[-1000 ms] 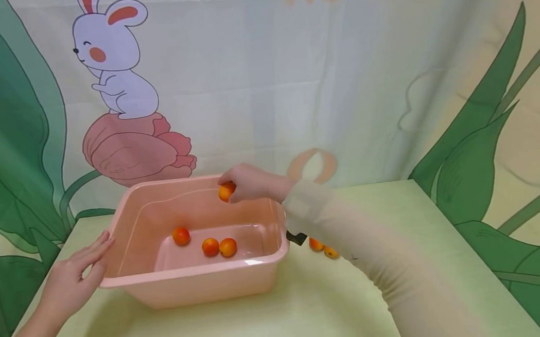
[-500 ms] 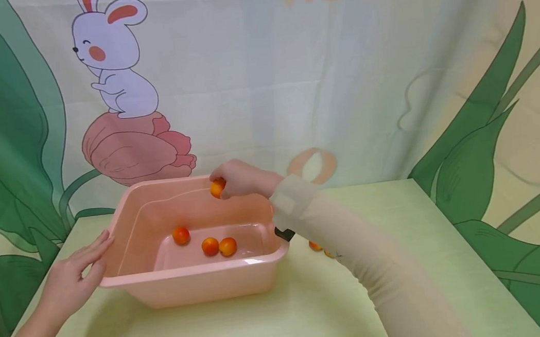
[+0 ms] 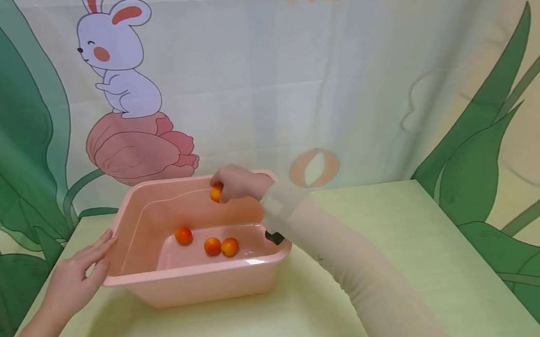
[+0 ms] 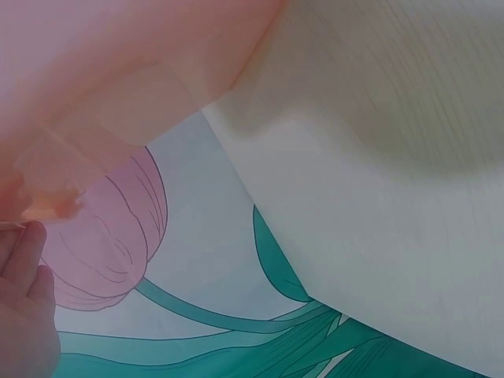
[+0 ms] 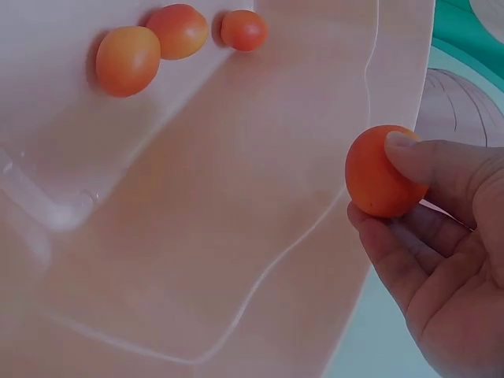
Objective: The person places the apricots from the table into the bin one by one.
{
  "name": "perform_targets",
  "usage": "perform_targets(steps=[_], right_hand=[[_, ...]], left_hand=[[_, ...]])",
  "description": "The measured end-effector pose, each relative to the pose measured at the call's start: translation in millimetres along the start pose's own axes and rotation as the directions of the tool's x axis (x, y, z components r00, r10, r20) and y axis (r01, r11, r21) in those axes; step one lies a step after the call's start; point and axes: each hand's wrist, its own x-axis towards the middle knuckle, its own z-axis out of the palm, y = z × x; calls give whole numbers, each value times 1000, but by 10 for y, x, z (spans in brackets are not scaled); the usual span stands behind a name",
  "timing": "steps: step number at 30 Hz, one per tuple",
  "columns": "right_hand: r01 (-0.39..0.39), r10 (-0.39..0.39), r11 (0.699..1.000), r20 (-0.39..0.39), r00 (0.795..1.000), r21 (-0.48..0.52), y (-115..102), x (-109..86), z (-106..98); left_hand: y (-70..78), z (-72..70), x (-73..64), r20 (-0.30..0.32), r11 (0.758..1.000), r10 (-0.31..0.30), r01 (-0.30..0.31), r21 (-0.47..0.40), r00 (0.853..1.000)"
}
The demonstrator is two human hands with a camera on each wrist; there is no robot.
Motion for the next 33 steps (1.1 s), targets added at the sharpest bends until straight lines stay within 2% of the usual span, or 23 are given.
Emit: perform_targets(steps=[6, 11, 16, 24, 33], right_hand=[[-56, 57, 991, 0, 998, 118, 64, 12, 79], [-127, 123, 965, 28, 992, 229, 97, 7, 165], [-196, 196, 957, 22, 980, 213, 97, 53, 248], [-189, 195, 967, -18, 981, 172, 89, 99, 316], [-196, 199, 971, -5, 980, 138, 21, 94, 340]], left_hand=[[8, 4, 3, -5, 1000, 0, 0, -9, 1000], [7, 5, 10, -25, 1000, 25, -25, -10, 999], [1, 8, 10, -34, 999, 32, -33, -8, 999], [-13, 15, -1, -30, 1000, 24, -24, -15, 999], [-3, 22, -17, -19, 1000, 5, -6, -16, 1000]])
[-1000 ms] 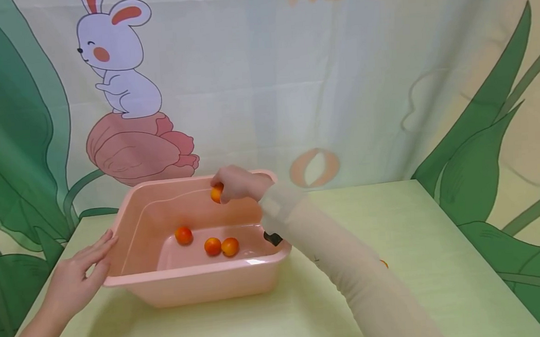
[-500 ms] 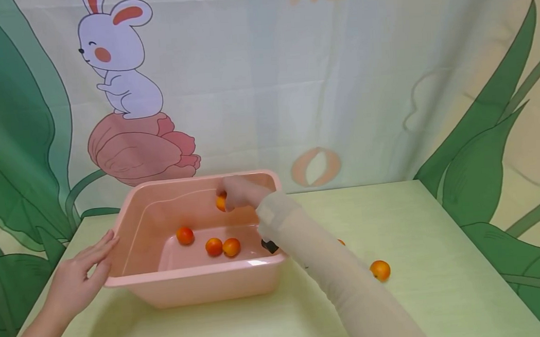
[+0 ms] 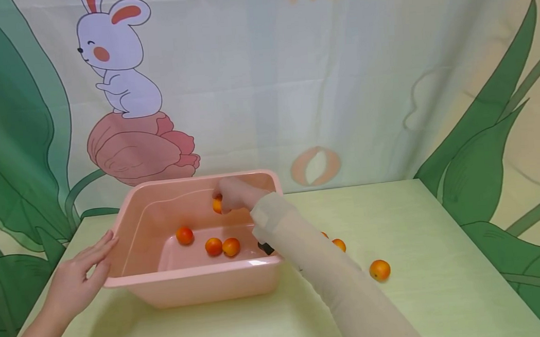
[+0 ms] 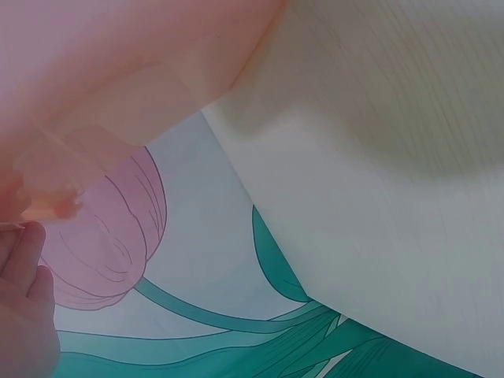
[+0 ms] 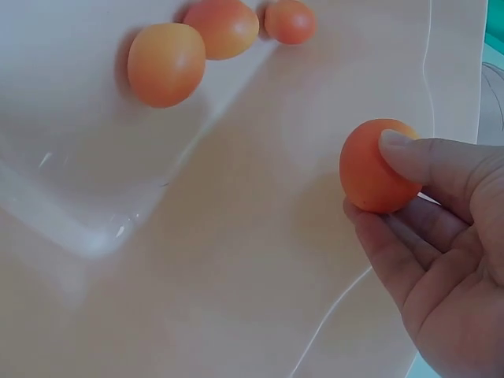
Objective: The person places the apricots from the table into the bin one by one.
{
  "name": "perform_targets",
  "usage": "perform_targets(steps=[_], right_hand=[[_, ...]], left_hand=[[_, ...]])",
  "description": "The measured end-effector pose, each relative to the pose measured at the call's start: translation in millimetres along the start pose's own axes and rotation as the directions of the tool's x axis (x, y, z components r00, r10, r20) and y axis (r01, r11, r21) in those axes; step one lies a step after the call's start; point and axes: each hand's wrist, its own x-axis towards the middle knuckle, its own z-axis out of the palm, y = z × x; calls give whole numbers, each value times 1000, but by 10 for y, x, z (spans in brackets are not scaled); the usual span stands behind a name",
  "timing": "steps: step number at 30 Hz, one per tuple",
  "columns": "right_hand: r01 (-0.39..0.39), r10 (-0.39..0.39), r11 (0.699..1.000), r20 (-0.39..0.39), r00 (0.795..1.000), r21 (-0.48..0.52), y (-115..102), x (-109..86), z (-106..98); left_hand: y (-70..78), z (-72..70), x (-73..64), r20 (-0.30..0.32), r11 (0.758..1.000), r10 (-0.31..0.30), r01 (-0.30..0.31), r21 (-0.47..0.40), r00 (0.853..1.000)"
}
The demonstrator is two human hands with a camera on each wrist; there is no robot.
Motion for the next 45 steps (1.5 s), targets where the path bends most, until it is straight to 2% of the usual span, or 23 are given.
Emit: perform_targets(steps=[11, 22, 26, 31, 32, 33, 34, 35, 36, 38, 40, 42, 43, 45], right_hand=[[-37, 37, 999, 50, 998, 12, -24, 27, 23], [12, -12, 1000, 43, 999, -6, -41, 126, 93], [-21, 21, 1000, 51, 998, 9, -59, 125, 144], [-78, 77, 996, 46, 996, 29, -101, 17, 141], [-140, 133, 984, 68, 989, 113, -115, -41, 127], [-204, 188, 956, 93, 978, 211, -129, -102, 114], [-283, 256, 907, 126, 959, 312, -139, -165, 102], [-361, 322, 836, 162, 933, 413, -148, -228, 92], [-428, 384, 751, 194, 903, 504, -159, -295, 78], [-547, 510, 546, 267, 818, 634, -163, -391, 65], [-568, 539, 498, 279, 795, 655, -131, -393, 86], [-577, 550, 487, 283, 786, 656, -81, -342, 119], [-576, 548, 491, 282, 788, 653, -50, -301, 141], [-560, 529, 526, 269, 805, 641, 6, -219, 180]], left_hand=[[-3, 5, 8, -18, 1000, 19, -19, 4, 1000], [15, -9, 16, 0, 1000, -6, 6, 11, 1000], [13, -4, 19, -14, 1000, 12, -11, 9, 1000], [10, -2, 25, -37, 999, 38, -38, 2, 999], [10, -1, 26, -42, 999, 43, -43, 2, 998], [9, -1, 28, -45, 999, 46, -46, 2, 998], [9, 0, 31, -48, 999, 49, -49, 0, 998], [8, 0, 32, -50, 999, 50, -51, -1, 997], [7, 0, 33, -50, 999, 49, -49, 0, 998], [7, 0, 32, -48, 999, 46, -46, 0, 998], [8, 1, 30, -47, 999, 44, -44, -2, 998], [10, 2, 26, -49, 999, 44, -44, -3, 998], [11, 3, 25, -51, 999, 46, -46, -2, 998], [11, 7, 22, -54, 999, 48, -49, 0, 997]])
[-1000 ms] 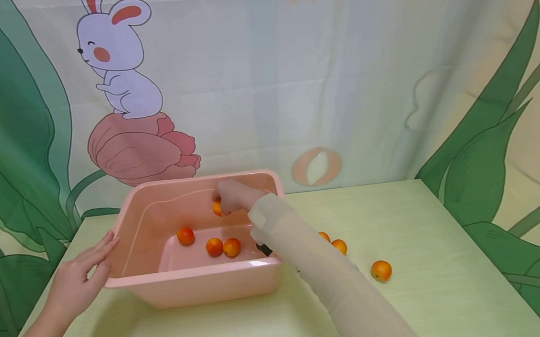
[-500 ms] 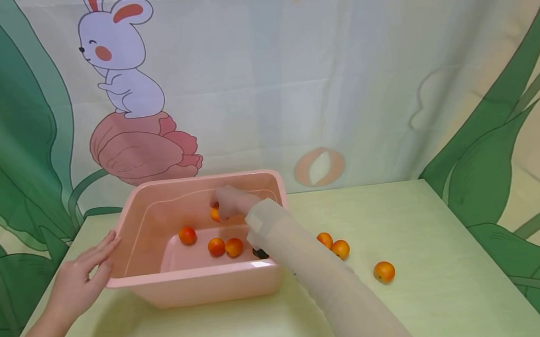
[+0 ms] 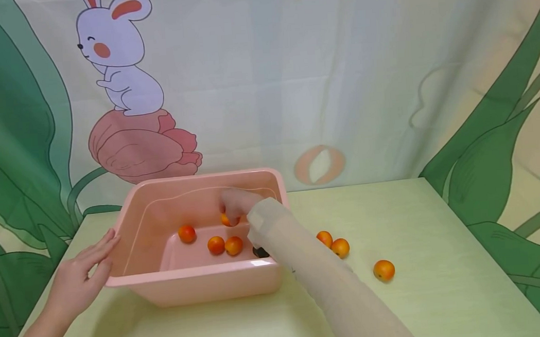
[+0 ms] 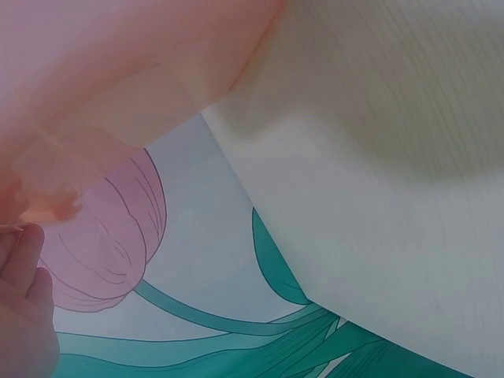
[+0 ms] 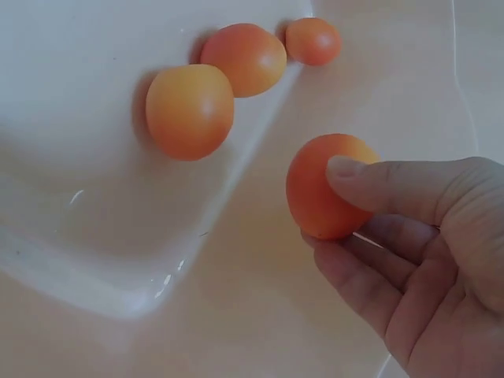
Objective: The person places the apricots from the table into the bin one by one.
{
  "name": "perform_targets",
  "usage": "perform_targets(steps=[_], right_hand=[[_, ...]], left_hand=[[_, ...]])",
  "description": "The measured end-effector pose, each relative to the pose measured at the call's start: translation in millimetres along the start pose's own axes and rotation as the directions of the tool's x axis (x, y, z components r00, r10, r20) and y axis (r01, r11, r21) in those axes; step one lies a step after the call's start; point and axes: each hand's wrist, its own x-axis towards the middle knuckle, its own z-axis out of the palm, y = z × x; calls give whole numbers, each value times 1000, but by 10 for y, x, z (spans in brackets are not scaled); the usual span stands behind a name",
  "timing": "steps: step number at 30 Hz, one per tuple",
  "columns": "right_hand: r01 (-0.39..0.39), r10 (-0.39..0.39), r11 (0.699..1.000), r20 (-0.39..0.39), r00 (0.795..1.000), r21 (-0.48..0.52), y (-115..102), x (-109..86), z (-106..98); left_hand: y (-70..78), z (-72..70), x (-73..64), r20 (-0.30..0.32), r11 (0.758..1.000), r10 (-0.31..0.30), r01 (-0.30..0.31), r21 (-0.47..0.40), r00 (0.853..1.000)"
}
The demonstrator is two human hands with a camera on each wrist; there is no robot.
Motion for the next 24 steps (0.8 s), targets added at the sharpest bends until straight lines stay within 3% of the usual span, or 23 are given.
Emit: perform_targets(steps=[4, 7, 12, 17, 24], right_hand=[[65, -64, 993, 13, 998, -97, 3, 172, 14], [70, -70, 989, 7, 998, -132, 12, 235, 17], [56, -57, 987, 3, 998, -149, 26, 271, 29], [93, -84, 970, 50, 995, -225, 28, 263, 57], [42, -35, 991, 61, 998, -125, 47, 202, 76]], left_hand=[[-7, 7, 3, -8, 1000, 5, -5, 3, 1000], [-10, 12, 4, -3, 1000, 2, -2, 4, 1000], [-10, 20, 2, 17, 1000, -14, 14, 11, 1000], [-15, 11, 2, 12, 1000, -7, 7, 11, 1000], [-15, 0, -5, 11, 1000, -7, 7, 8, 1000]])
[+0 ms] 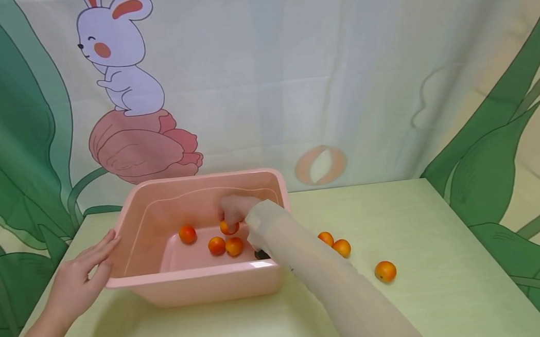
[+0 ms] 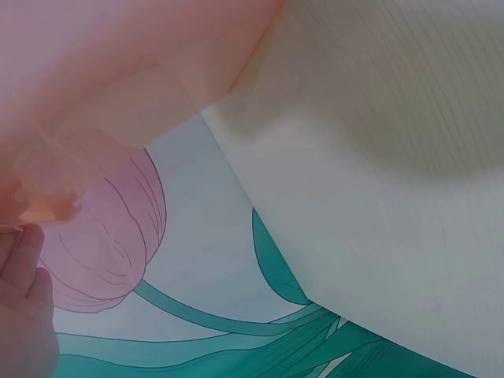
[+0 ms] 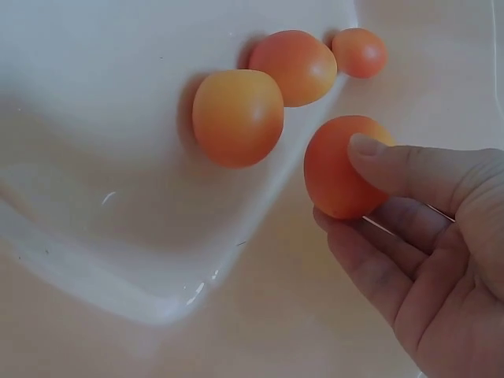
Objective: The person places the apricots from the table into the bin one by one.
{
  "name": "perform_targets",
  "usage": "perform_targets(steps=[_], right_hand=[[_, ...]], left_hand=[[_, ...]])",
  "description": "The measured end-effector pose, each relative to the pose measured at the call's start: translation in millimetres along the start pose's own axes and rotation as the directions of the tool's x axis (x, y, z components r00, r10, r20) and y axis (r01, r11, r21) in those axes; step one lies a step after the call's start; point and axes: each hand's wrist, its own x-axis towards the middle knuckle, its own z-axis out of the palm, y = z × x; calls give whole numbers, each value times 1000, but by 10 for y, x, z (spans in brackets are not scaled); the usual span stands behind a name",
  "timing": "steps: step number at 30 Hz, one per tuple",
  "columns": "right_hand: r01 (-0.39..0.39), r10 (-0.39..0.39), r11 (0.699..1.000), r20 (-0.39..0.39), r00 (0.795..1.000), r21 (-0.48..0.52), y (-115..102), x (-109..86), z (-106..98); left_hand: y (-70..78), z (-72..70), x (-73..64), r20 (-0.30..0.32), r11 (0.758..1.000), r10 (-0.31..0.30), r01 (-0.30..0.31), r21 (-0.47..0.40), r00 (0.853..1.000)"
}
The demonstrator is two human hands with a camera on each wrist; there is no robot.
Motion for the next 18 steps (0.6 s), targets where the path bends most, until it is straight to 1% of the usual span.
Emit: perform_targets(steps=[6, 11, 14, 17, 18], right_hand=[[-40, 41, 997, -22, 999, 62, 13, -31, -1], [-71, 76, 994, -54, 996, 85, 17, -34, 9], [-74, 80, 993, -62, 995, 88, -25, -280, -7], [-75, 81, 992, -63, 995, 97, -66, -481, -24], [-59, 64, 995, -61, 996, 79, -80, -531, -28]], left_hand=[[-3, 0, -1, 4, 1000, -7, 7, -1, 1000], [-6, 0, -3, 9, 1000, -14, 14, -5, 1000], [-1, -3, 0, 12, 1000, -14, 15, -3, 1000], [8, -7, 1, 15, 1000, -16, 16, -2, 1000], [11, -7, 2, 14, 1000, -15, 15, -5, 1000]])
